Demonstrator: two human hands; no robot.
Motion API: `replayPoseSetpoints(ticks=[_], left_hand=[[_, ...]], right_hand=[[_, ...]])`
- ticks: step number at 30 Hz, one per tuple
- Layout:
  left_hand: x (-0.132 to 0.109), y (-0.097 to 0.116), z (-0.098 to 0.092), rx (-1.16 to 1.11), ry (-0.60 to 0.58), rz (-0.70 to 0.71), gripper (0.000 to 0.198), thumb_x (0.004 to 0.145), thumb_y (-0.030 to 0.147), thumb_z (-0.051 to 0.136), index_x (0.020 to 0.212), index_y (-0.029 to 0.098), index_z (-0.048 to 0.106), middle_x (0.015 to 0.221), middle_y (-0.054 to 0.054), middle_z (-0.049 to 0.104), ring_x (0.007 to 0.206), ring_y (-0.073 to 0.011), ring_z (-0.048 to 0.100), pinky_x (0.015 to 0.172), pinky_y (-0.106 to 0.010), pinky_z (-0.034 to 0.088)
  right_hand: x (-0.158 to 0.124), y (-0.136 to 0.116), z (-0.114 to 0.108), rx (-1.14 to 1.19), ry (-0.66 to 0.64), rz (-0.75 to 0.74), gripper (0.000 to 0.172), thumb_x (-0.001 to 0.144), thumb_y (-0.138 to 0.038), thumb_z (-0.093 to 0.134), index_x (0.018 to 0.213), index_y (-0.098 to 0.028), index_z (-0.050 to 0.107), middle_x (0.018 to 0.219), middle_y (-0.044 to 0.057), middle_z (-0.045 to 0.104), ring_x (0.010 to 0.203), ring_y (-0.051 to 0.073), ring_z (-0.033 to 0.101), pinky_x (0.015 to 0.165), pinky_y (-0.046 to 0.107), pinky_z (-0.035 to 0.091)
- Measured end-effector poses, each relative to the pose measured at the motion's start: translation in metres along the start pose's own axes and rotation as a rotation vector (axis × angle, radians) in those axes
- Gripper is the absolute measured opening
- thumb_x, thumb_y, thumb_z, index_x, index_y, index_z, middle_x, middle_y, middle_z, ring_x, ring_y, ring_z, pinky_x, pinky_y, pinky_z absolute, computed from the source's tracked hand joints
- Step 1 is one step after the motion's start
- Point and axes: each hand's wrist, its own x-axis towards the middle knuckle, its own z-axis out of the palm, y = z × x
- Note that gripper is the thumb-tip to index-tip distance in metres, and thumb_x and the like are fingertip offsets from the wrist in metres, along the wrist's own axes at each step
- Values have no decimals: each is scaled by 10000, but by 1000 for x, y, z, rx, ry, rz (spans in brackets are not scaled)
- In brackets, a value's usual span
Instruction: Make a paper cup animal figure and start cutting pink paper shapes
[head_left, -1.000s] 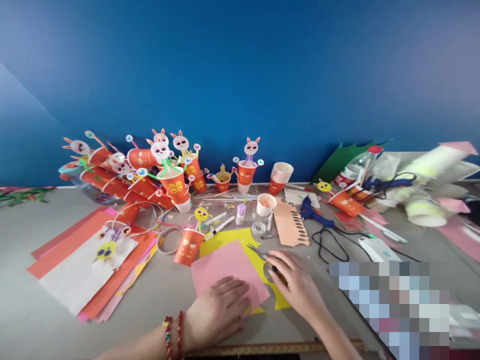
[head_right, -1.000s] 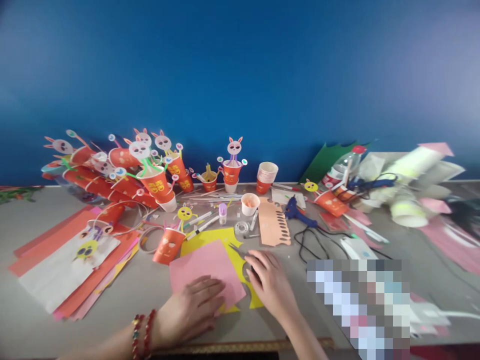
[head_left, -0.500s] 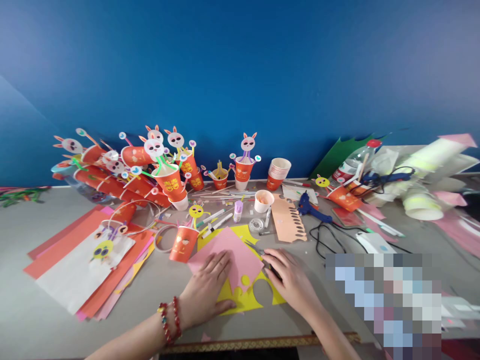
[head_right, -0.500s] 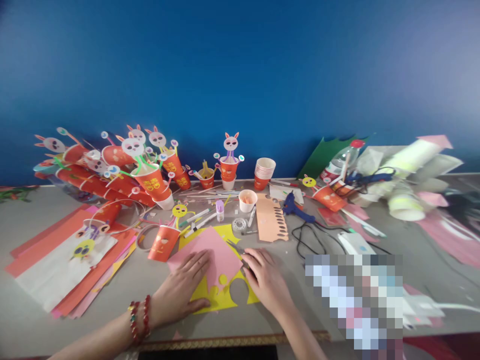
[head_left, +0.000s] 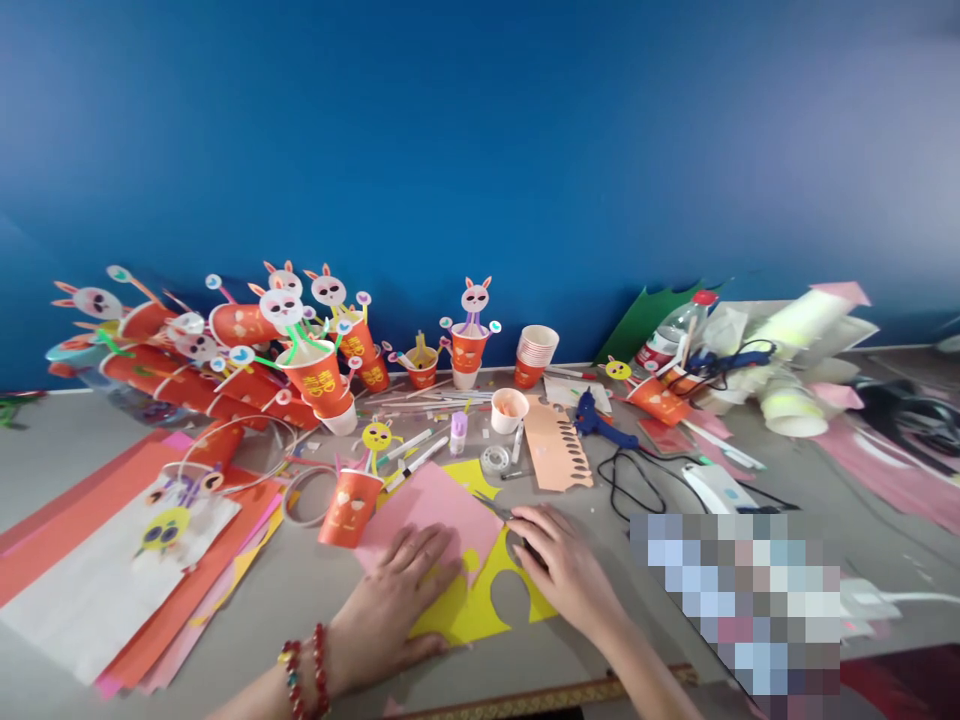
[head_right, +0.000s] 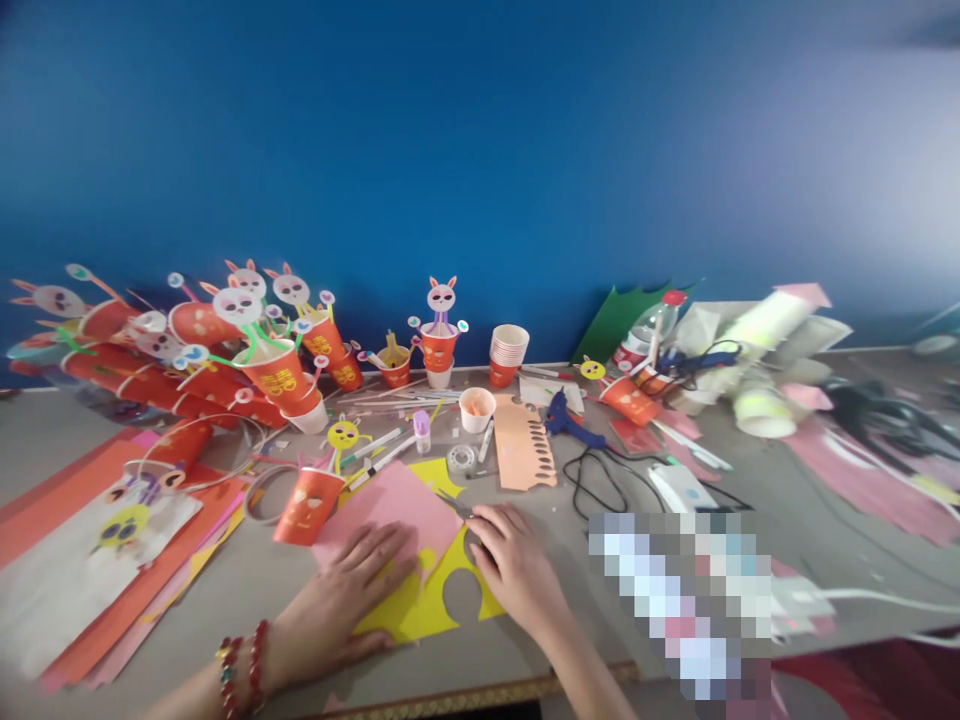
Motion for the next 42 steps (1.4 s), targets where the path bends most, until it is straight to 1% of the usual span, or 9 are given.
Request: replayPoseSetpoints(ticks=[6, 12, 15, 20, 24, 27, 32, 37, 42], left_hand=[[-6, -2, -8, -6, -4, 2, 656, 895, 533, 565, 1475, 310, 354, 1608, -80, 229, 1453, -347, 233, 1161, -567, 255], [-8, -3, -13, -28, -16, 1, 618, 856, 476, 639, 1411, 294, 438, 1525, -104, 385, 1399, -328, 337, 1140, -574, 297], [-8, -4, -12, -38, 40, 9, 590, 854, 446, 645, 1392, 291, 460, 1510, -101, 405, 1376, -330, 364, 1129, -575, 314], [-4, -6, -13, -70, 125, 18, 421, 889, 333, 585, 1298, 248, 537, 1426, -104, 496, 1325, -310, 418, 1096, -540, 376], [-5, -7, -13, -111, 214, -2, 267, 917, 228, 502, 1168, 220, 592, 1358, -111, 544, 1253, -281, 482, 1049, -484, 436], [-7, -7, -12, -186, 298, -32, 262, 923, 135, 422, 1092, 210, 607, 1259, -114, 595, 1166, -248, 536, 951, -413, 501], [-7, -7, -14, -279, 342, -65, 268, 895, 101, 403, 1027, 198, 615, 1126, -112, 634, 1032, -223, 587, 854, -372, 528], [-8, -10, -12, -372, 434, -77, 293, 903, 92, 378, 1095, 196, 574, 1053, -105, 657, 998, -218, 604, 870, -379, 526], [-11, -12, -8, -421, 499, -160, 335, 897, 83, 361, 1162, 198, 530, 1088, -116, 647, 1024, -228, 613, 890, -395, 528]], right_hand=[[13, 0, -7, 18, 23, -31, 258, 929, -153, 488, 1119, -238, 640, 1158, 79, 672, 1064, 249, 632, 944, 442, 538], [35, 2, -10, 22, 75, -46, 235, 937, -170, 494, 1101, -234, 650, 1145, 92, 674, 1060, 249, 637, 903, 420, 553], [44, 8, -13, -8, 100, -50, 232, 937, -181, 490, 1087, -234, 659, 1118, 95, 682, 1013, 248, 655, 878, 412, 560], [67, 20, -12, -100, 102, -24, 252, 919, -206, 533, 1156, -191, 618, 1137, 120, 671, 1038, 282, 630, 903, 444, 536], [86, 21, -1, -210, 46, 6, 344, 870, -256, 630, 1190, -139, 582, 1130, 158, 667, 1066, 322, 604, 921, 470, 510], [94, 20, 9, -267, 18, 2, 369, 854, -255, 647, 1194, -131, 572, 1121, 164, 669, 1059, 334, 603, 907, 467, 503], [99, 23, 17, -271, 17, 31, 314, 859, -207, 597, 1167, -150, 582, 1108, 154, 673, 987, 320, 642, 832, 431, 526], [96, 23, 7, -205, 52, -4, 371, 861, -220, 585, 1226, -165, 551, 1173, 139, 657, 1034, 312, 635, 897, 442, 520], [68, -3, -11, -58, 122, -36, 439, 882, -245, 554, 1315, -202, 500, 1232, 135, 634, 1141, 315, 597, 950, 461, 515]])
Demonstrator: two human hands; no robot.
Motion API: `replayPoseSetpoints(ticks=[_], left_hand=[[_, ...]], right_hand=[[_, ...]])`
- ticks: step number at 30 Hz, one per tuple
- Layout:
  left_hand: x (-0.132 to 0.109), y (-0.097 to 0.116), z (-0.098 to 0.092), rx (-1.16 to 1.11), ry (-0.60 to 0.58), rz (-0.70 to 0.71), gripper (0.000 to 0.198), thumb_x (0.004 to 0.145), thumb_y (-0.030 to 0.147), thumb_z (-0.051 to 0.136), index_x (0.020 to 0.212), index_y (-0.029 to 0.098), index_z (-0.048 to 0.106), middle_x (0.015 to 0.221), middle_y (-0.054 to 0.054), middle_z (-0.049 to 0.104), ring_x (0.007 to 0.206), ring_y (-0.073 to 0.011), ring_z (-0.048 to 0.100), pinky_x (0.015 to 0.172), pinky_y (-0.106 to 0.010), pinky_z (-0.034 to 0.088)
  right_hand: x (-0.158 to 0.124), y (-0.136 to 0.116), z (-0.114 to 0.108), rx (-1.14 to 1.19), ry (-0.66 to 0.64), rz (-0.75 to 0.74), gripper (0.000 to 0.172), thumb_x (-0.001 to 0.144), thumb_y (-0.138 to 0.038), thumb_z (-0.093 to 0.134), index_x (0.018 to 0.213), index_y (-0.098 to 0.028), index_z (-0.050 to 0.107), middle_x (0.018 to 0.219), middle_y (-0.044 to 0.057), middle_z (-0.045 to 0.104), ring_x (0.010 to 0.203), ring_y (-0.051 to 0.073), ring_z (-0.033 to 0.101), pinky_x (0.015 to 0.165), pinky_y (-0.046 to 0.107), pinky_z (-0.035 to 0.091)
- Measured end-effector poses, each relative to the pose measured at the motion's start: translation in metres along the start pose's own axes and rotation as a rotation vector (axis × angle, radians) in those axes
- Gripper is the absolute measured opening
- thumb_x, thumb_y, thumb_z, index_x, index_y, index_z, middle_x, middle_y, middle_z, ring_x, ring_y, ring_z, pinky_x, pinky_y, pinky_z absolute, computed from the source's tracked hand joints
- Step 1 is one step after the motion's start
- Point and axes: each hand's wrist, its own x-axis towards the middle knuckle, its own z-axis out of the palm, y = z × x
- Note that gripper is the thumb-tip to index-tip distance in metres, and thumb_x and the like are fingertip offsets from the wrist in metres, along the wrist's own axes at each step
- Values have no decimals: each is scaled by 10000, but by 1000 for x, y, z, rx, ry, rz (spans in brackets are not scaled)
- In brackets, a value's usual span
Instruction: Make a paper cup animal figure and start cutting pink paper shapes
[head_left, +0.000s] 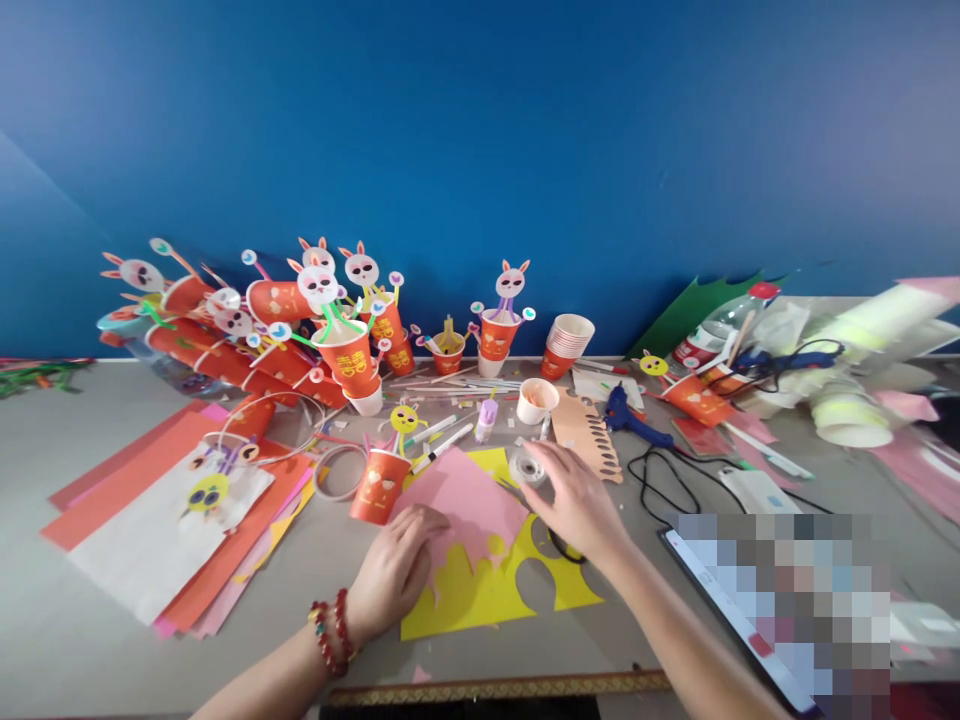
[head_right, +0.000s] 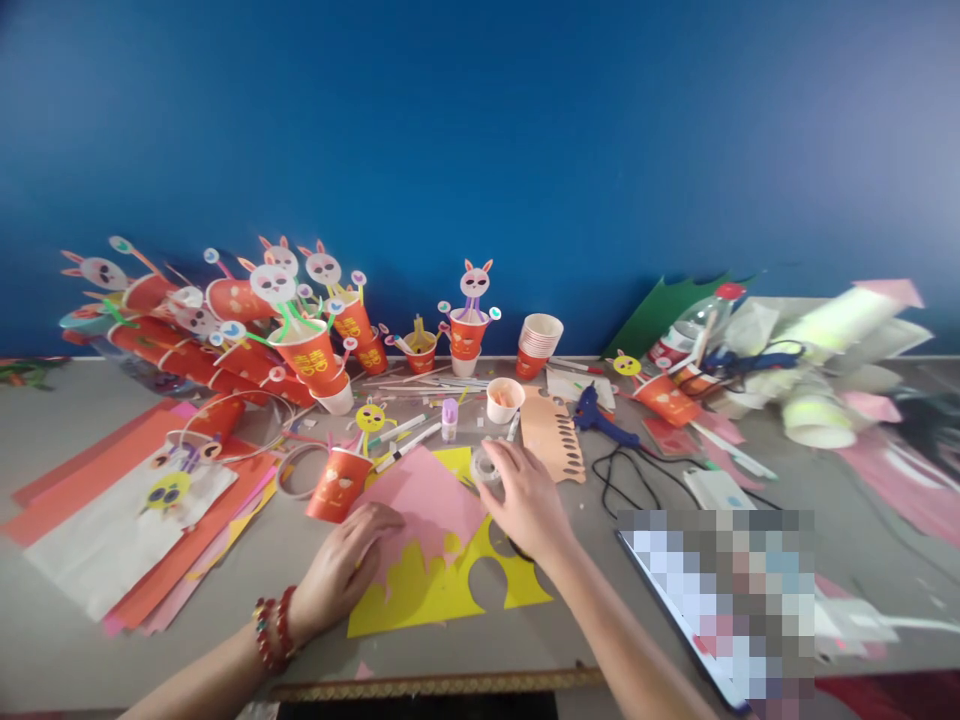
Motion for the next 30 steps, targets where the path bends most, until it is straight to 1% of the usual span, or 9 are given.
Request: replayPoseSetpoints(ticks=[2, 3, 5, 8, 12, 17, 20, 25, 30], left_hand=[[0, -1, 2, -1, -4, -5, 357, 887, 71, 371, 1182, 206, 521, 1123, -112, 641, 1046, -227, 608, 905, -396, 523], [-1, -1, 3, 2, -12, -2, 370, 883, 68, 377, 1196, 210, 515, 1138, -109, 639, 1058, -226, 605, 915, -396, 520], [-1, -1, 6, 22, -35, -4, 404, 886, 72, 388, 1253, 213, 485, 1181, -109, 627, 1100, -227, 591, 946, -398, 509], [-2, 0, 10, 76, -68, -23, 461, 899, 99, 410, 1347, 205, 412, 1285, -121, 583, 1198, -236, 545, 1013, -402, 478], [-4, 1, 12, 129, -106, -30, 497, 909, 160, 456, 1395, 208, 362, 1346, -120, 550, 1245, -245, 518, 1055, -411, 450], [1, 5, 13, 192, -164, -34, 543, 916, 384, 558, 1392, 197, 376, 1373, -131, 524, 1232, -281, 515, 1042, -445, 451], [7, 9, 13, 234, -217, -42, 582, 904, 470, 572, 1378, 176, 405, 1348, -136, 537, 1194, -294, 527, 1023, -458, 455], [19, 14, 13, 311, -274, -63, 552, 907, 517, 553, 1343, 190, 471, 1296, -123, 562, 1122, -300, 545, 969, -479, 465], [22, 12, 19, 314, -252, -64, 511, 910, 511, 552, 1307, 194, 504, 1270, -111, 571, 1094, -295, 539, 948, -472, 458]], right_hand=[[-12, -18, -3, 105, -66, -20, 480, 860, -199, 564, 1333, -228, 488, 1258, 112, 625, 1166, 284, 592, 964, 421, 522], [-18, -27, -3, 161, -122, -41, 514, 840, -180, 579, 1342, -237, 482, 1273, 103, 621, 1174, 274, 591, 970, 408, 523], [-25, -43, 2, 248, -209, -88, 548, 817, -156, 612, 1342, -237, 481, 1278, 93, 626, 1201, 269, 574, 1017, 416, 496], [-30, -57, 14, 328, -266, -128, 551, 820, -170, 651, 1341, -220, 480, 1280, 102, 628, 1207, 269, 565, 1049, 434, 471], [-32, -57, 23, 354, -286, -133, 564, 818, -171, 658, 1351, -219, 479, 1280, 108, 628, 1197, 273, 567, 1036, 450, 478], [-36, -52, 25, 375, -268, -156, 585, 828, -176, 627, 1387, -220, 461, 1287, 114, 625, 1197, 278, 568, 1028, 457, 479], [-38, -51, 28, 386, -263, -160, 580, 849, -203, 616, 1404, -209, 447, 1309, 120, 612, 1212, 284, 559, 1040, 465, 467], [-43, -48, 32, 375, -268, -165, 632, 852, -195, 611, 1445, -191, 392, 1377, 114, 567, 1276, 263, 516, 1082, 447, 438], [-45, -44, 34, 369, -266, -150, 670, 845, -210, 619, 1468, -194, 371, 1397, 119, 551, 1292, 263, 506, 1086, 441, 438]])
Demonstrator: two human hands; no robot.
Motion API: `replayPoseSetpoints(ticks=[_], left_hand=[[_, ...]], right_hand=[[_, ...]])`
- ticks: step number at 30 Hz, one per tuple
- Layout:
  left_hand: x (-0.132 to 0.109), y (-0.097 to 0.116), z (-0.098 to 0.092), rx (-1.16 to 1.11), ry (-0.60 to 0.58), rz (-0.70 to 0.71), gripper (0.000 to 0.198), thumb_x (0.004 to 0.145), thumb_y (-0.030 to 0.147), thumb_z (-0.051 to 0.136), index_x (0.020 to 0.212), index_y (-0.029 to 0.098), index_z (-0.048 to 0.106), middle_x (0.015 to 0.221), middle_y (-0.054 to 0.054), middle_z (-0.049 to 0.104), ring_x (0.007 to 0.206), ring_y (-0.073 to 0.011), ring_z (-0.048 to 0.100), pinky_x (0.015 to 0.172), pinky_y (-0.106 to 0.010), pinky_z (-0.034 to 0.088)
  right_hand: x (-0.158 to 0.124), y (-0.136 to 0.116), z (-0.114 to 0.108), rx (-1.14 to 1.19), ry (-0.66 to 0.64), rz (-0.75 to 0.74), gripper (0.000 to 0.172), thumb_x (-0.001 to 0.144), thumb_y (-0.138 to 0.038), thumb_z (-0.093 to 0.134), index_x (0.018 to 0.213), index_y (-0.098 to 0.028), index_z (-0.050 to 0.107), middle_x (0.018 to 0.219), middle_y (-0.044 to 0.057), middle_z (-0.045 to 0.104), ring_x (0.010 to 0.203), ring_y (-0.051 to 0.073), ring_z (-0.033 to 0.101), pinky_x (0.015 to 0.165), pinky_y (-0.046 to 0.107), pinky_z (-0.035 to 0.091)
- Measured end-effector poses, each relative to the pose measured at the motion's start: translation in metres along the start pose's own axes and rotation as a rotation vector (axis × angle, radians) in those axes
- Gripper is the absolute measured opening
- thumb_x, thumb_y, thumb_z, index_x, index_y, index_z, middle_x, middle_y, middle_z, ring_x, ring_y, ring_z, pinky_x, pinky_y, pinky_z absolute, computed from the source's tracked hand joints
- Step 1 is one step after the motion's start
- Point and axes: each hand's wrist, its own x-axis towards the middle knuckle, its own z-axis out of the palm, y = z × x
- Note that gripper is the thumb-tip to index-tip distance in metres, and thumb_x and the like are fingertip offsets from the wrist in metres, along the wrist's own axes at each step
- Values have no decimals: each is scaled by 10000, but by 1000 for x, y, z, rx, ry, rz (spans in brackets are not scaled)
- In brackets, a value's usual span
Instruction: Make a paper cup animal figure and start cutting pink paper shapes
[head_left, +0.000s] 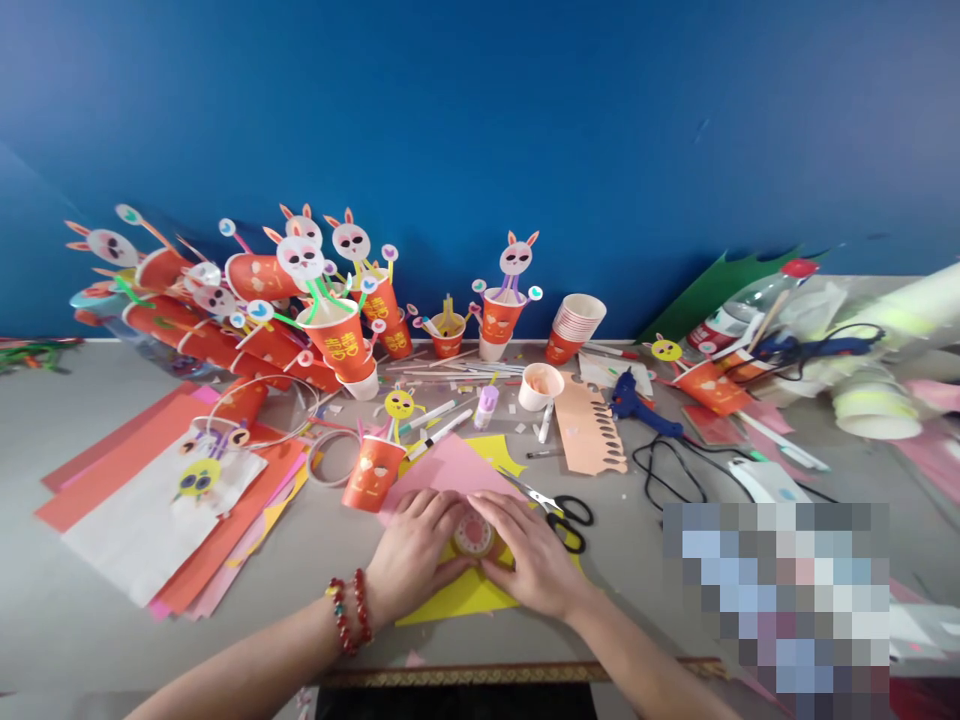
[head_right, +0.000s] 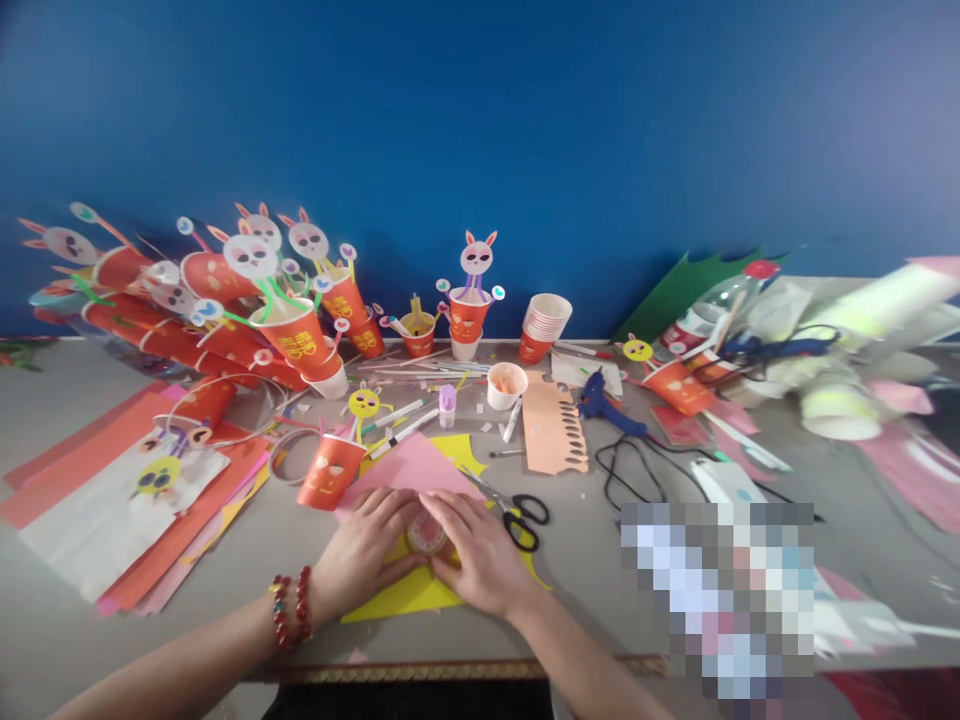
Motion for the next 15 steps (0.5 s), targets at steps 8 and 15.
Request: replayPoseSetpoints(ticks=[8, 15], left_hand=[[-2, -3, 4, -36, 15, 4, 503, 909, 490, 575, 1291, 170, 509, 1260, -103, 585, 1091, -283, 531, 949, -459, 452], [-1, -5, 6, -71, 27, -8, 515, 897, 500, 590, 1297, 187, 508, 1256, -106, 586, 1094, -285, 532, 955, -458, 447]], right_hand=[[-1, 3, 2, -3, 27, -6, 658, 868, -252, 624, 1475, -204, 376, 1386, 123, 562, 1282, 270, 520, 1067, 437, 458], [-1, 4, 3, 17, 25, -24, 649, 875, -244, 618, 1476, -207, 374, 1385, 118, 564, 1277, 269, 523, 1061, 433, 462]])
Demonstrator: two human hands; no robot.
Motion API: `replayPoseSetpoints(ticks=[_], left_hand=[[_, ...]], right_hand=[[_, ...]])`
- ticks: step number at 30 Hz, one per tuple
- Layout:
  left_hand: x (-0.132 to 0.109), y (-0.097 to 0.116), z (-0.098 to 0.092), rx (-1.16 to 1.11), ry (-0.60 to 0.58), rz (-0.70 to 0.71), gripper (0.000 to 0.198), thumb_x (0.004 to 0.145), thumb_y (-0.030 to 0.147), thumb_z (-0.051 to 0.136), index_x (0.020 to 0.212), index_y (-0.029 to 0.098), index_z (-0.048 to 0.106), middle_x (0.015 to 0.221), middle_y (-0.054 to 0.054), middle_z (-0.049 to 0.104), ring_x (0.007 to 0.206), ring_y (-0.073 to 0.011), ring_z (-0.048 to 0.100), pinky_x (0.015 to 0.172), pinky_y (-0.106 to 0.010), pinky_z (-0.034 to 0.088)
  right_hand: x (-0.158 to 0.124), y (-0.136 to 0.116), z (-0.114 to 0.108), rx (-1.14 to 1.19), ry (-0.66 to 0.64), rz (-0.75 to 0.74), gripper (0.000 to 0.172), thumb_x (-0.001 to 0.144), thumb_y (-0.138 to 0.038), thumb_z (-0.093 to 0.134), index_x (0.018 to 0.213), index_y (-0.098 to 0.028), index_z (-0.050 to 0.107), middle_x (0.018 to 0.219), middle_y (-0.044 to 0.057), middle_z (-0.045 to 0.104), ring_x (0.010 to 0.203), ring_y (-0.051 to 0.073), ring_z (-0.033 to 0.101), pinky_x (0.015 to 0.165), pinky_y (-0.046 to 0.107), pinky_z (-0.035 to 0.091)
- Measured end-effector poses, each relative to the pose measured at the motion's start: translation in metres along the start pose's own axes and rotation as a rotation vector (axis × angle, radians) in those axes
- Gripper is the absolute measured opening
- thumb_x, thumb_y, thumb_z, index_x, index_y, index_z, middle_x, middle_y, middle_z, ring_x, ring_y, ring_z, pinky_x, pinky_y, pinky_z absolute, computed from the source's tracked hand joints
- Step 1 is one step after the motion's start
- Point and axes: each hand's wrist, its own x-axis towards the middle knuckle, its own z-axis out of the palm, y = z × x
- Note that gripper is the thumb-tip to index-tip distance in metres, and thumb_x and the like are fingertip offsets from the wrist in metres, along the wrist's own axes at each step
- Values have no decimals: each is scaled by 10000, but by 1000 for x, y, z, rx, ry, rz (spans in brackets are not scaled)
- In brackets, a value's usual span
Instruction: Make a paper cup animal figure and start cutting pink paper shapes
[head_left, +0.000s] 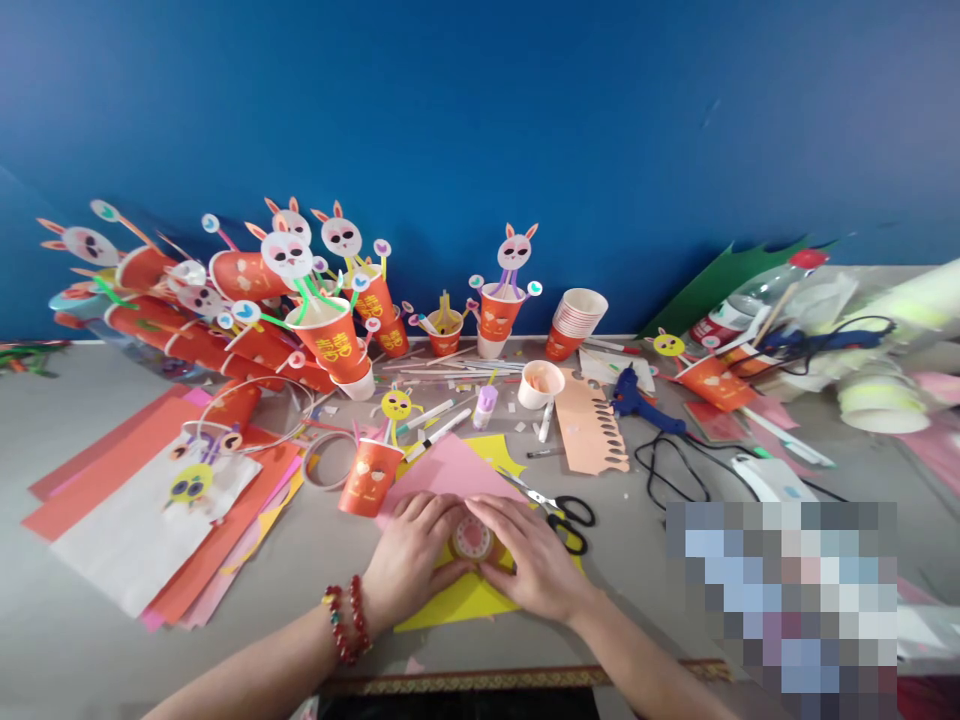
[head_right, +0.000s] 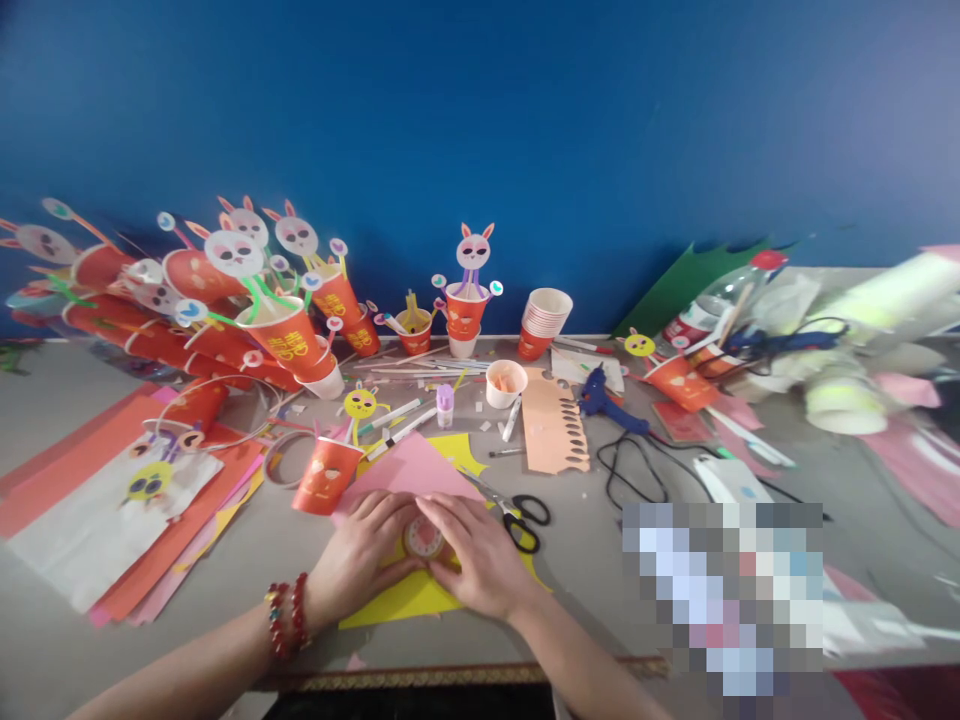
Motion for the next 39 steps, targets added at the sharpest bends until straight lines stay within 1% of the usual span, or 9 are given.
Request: replayPoseSetpoints(ticks=[7, 13, 18, 24, 31, 39], left_hand=[[1, 0, -1, -12, 10, 0, 503, 892, 489, 601, 1290, 195, 508, 1247, -105, 598, 1087, -287, 550, 946, -465, 453], [2, -1, -5, -77, 32, -38, 473, 876, 493, 626, 1235, 200, 532, 1231, -100, 611, 1084, -278, 571, 932, -446, 465], [1, -2, -4, -54, 13, -4, 502, 875, 501, 622, 1278, 219, 524, 1256, -95, 599, 1097, -281, 564, 942, -452, 456], [0, -2, -1, -29, 13, -14, 503, 871, 503, 628, 1277, 222, 530, 1248, -82, 597, 1096, -275, 554, 947, -441, 452], [2, 0, -3, -32, 3, -16, 506, 869, 499, 629, 1280, 221, 530, 1246, -87, 597, 1095, -283, 552, 947, -452, 454], [2, 0, -3, -29, 9, -19, 500, 868, 495, 630, 1272, 216, 536, 1237, -95, 600, 1088, -284, 557, 941, -457, 460]], right_hand=[[2, -1, -1, 5, 0, 7, 653, 858, -234, 628, 1465, -205, 390, 1373, 113, 576, 1263, 264, 535, 1056, 425, 468], [1, -1, -2, 21, 14, 27, 653, 855, -253, 641, 1457, -198, 395, 1370, 123, 574, 1261, 273, 532, 1055, 428, 465], [1, -1, -1, 19, 13, -8, 657, 851, -220, 630, 1460, -194, 383, 1385, 124, 559, 1286, 273, 506, 1070, 444, 445], [1, 0, -1, 22, 7, 5, 663, 839, -195, 608, 1461, -197, 379, 1388, 122, 556, 1290, 270, 504, 1084, 453, 428], [2, -1, -2, 24, -19, 10, 672, 837, -208, 624, 1460, -196, 372, 1398, 114, 546, 1299, 259, 494, 1102, 437, 411], [1, -2, -3, 27, -12, 16, 671, 838, -222, 634, 1458, -196, 379, 1388, 117, 556, 1287, 260, 506, 1090, 433, 428]])
